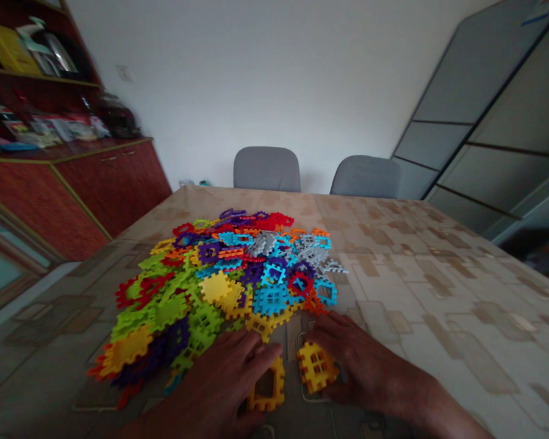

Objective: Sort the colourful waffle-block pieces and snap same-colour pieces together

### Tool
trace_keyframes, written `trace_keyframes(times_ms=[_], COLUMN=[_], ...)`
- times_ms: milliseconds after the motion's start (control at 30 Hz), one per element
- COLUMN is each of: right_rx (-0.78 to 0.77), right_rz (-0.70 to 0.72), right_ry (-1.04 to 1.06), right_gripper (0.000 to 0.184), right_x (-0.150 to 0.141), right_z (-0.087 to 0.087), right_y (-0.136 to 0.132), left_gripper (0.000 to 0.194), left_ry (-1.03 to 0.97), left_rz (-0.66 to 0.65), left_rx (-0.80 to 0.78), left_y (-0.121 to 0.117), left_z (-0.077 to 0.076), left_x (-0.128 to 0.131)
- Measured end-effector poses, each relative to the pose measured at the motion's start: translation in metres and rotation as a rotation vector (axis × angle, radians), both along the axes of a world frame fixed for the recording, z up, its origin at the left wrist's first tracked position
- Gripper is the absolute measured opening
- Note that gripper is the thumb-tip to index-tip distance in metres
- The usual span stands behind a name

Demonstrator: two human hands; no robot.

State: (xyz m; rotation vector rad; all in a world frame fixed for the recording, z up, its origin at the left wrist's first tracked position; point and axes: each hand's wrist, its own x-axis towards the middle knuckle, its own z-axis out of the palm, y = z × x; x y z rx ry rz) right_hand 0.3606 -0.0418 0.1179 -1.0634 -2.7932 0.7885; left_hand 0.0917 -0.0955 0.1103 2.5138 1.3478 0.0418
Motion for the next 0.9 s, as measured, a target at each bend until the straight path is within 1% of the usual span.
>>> trace_keyframes(times_ms=[100,267,467,600,667,700,767,800,833,900], right_rx=[-0.005,-0.023,-0.02,-0.008,-0.011,-0.01,-0.005,-0.003,-0.009,-0.043], right_rz=[0.003,0.0,0.003,0.015,0.008,0.004,-0.002,-0.002,0.001,0.009], right_ry=[0.002,-0.011,-0.004,0.035,0.027,0.021,0.018,0.022,0.021,0.005], right_gripper=[0.055,0.061,0.06,0.061,0.058,0.057,0.054,0.053,0.055,0.062], right_x=[-0.001,-0.002,-0.002,-0.002,-0.002,-0.002,-0.002,-0.002,-0.002,0.0], right_z=[0.001,0.001,0.004,0.003,0.002,0.001,0.002,0.004,0.005,0.009], right_y=[0.0,0.002,0.002,0.002,0.002,0.002,0.001,0.001,0.001,0.001], left_gripper=[0.082,0.086,0.084,0.086,0.083,0.077,0.057,0.049,0.047,0.045], left_ry=[-0.029,-0.072,-0.098,-0.073,-0.101,-0.131,-0.187,-0.197,-0.192,-0.152], left_rz=[-0.002,0.013,-0.037,-0.033,-0.017,-0.003,0.011,-0.001,-0.023,-0.063], left_rx=[-0.023,-0.067,-0.132,-0.151,-0.108,-0.053,0.085,0.144,0.183,0.212], left_y=[-0.003,-0.002,0.002,0.001,0.003,0.005,0.012,0.017,0.021,0.027], left_z=[-0.004,-0.006,-0.009,-0.005,0.001,0.004,0.009,0.01,0.009,0.006], left_x=[0.002,0.0,-0.002,-0.002,-0.006,-0.009,-0.015,-0.019,-0.022,-0.027])
